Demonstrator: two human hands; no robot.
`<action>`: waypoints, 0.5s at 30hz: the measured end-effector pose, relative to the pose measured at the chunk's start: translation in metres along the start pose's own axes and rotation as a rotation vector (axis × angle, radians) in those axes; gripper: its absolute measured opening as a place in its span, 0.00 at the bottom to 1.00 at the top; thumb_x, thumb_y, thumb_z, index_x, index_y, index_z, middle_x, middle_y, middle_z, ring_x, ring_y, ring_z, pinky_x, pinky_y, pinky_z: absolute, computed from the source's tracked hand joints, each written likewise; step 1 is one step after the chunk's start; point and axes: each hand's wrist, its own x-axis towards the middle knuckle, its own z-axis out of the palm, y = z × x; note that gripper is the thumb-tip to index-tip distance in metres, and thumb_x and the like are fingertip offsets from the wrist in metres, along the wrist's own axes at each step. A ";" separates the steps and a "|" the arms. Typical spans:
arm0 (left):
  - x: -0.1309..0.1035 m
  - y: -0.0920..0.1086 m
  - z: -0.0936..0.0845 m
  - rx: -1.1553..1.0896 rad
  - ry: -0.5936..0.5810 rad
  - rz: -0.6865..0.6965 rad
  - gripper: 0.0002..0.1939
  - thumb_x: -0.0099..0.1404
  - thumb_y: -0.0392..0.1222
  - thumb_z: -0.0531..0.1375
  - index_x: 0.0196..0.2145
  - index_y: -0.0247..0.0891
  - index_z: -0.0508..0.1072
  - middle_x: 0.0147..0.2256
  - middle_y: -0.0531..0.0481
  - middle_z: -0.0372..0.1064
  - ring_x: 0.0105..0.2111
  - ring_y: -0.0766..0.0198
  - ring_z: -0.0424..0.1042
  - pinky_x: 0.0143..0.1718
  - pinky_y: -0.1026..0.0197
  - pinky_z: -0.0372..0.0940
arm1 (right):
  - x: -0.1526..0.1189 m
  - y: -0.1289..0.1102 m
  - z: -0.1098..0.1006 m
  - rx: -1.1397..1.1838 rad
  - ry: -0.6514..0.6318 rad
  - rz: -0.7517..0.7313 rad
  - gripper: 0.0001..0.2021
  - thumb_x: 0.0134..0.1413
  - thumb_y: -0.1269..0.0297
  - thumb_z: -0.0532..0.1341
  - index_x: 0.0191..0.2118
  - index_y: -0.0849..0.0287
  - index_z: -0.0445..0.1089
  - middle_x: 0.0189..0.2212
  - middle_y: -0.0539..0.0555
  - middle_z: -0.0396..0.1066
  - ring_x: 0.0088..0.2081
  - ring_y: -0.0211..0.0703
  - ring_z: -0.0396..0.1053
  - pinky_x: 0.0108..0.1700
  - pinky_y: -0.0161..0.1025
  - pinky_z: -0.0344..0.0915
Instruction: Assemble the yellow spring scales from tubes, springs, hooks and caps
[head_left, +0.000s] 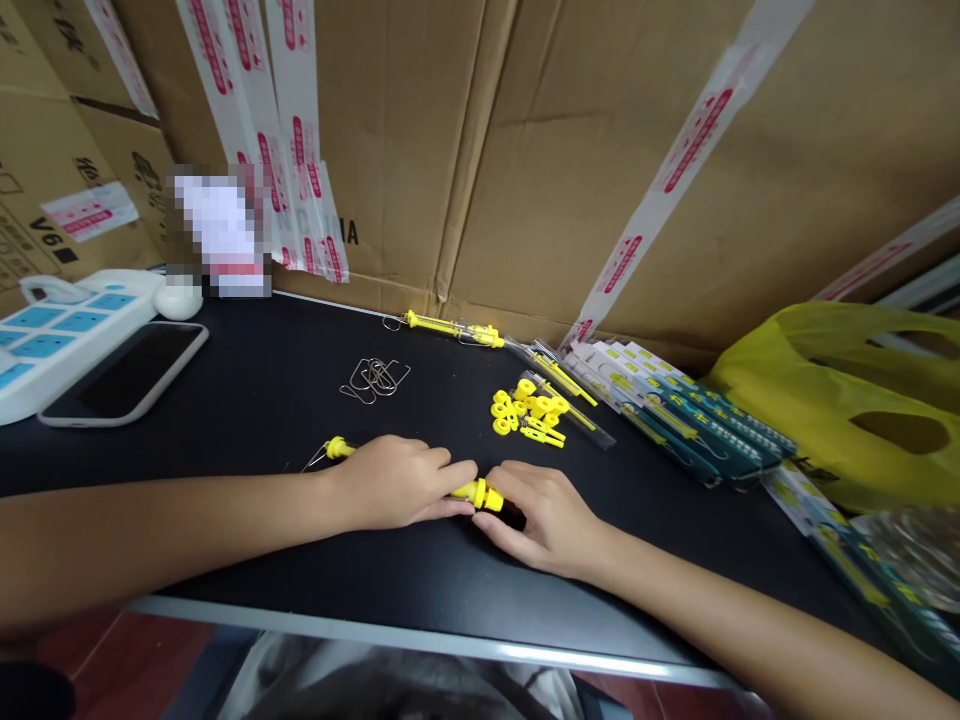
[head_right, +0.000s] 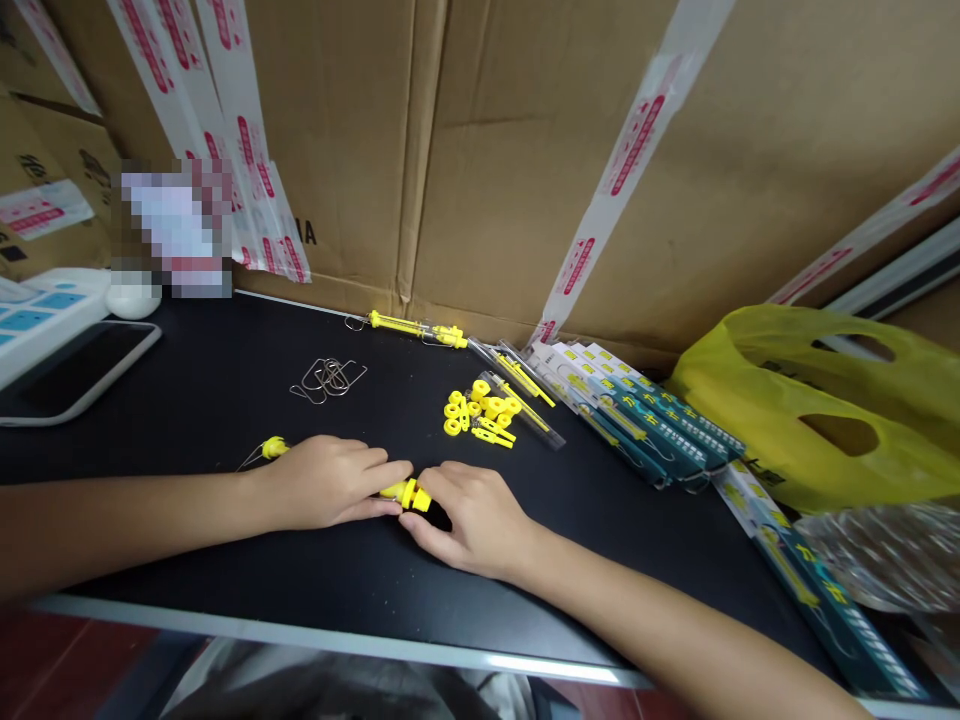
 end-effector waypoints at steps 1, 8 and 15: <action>0.000 0.000 0.000 0.000 0.002 0.002 0.17 0.70 0.53 0.44 0.39 0.40 0.65 0.27 0.53 0.66 0.25 0.64 0.69 0.22 0.64 0.55 | 0.000 0.000 0.000 0.005 -0.005 0.002 0.11 0.59 0.59 0.51 0.27 0.58 0.59 0.21 0.49 0.61 0.24 0.38 0.57 0.27 0.34 0.51; 0.000 0.000 0.001 -0.003 -0.014 -0.023 0.18 0.70 0.54 0.44 0.40 0.40 0.65 0.27 0.53 0.67 0.26 0.62 0.70 0.22 0.65 0.55 | -0.001 0.002 0.000 -0.079 0.009 -0.023 0.12 0.61 0.62 0.46 0.28 0.58 0.59 0.22 0.50 0.62 0.24 0.39 0.57 0.27 0.35 0.51; 0.000 0.001 0.000 0.005 -0.016 -0.027 0.18 0.70 0.53 0.43 0.39 0.39 0.65 0.27 0.53 0.67 0.26 0.64 0.70 0.23 0.65 0.55 | -0.002 0.001 0.000 -0.017 0.054 0.055 0.08 0.61 0.61 0.48 0.34 0.58 0.57 0.24 0.50 0.63 0.24 0.38 0.60 0.27 0.34 0.54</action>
